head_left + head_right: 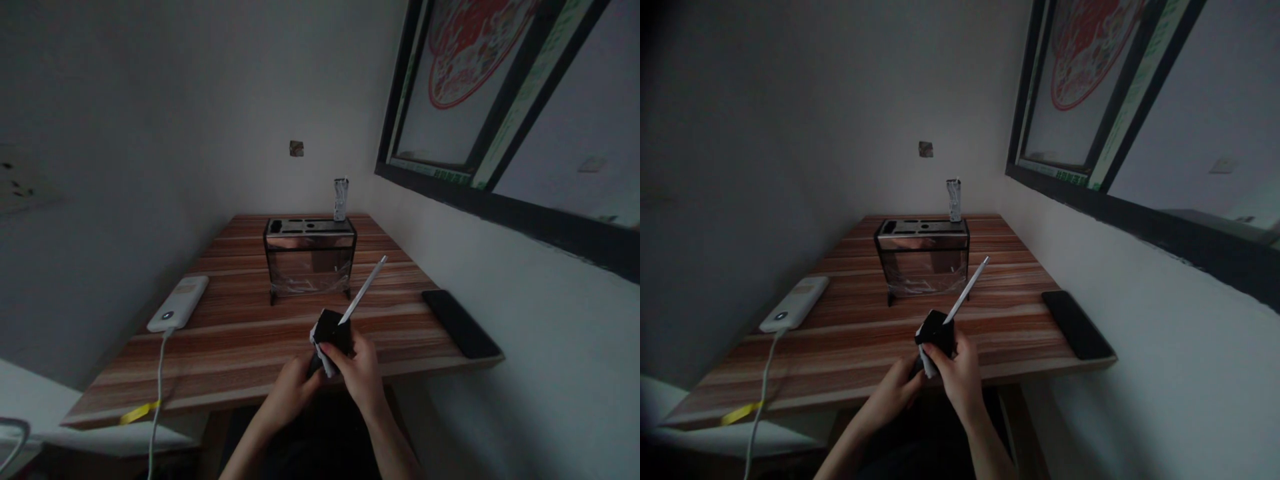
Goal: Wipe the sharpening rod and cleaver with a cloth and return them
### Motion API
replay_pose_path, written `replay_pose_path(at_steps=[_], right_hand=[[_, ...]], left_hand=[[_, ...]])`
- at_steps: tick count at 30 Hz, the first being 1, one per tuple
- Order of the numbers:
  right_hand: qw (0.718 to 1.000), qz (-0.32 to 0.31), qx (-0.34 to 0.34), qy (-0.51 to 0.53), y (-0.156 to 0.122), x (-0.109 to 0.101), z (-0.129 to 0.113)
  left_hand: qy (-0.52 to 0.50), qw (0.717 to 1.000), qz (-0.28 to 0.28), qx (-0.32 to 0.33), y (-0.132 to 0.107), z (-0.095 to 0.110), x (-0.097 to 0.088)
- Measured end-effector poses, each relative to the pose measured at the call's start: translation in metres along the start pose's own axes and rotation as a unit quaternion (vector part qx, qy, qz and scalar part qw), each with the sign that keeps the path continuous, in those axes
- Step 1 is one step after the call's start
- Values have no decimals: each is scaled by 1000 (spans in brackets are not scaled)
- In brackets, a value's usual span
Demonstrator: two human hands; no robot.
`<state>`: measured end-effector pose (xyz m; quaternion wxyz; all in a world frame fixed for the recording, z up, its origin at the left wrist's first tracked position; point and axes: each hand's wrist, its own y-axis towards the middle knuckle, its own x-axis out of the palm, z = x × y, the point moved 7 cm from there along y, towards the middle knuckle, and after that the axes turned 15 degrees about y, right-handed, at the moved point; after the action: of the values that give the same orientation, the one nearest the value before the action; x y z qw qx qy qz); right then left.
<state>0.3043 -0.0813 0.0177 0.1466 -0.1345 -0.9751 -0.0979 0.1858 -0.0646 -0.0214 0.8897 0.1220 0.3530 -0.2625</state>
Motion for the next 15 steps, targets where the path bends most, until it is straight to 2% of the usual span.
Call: replay_pose_path(at_steps=[5,9,15], right_hand=[[999,31,6,35,4,-13,4],[996,66,-19,55,12,-29,4],[990,101,-58,84,28,-51,-14]], left_hand=[[34,999,2,6,1,2,1],[48,999,-9,15,0,9,0],[84,996,-3,7,-1,11,-1]])
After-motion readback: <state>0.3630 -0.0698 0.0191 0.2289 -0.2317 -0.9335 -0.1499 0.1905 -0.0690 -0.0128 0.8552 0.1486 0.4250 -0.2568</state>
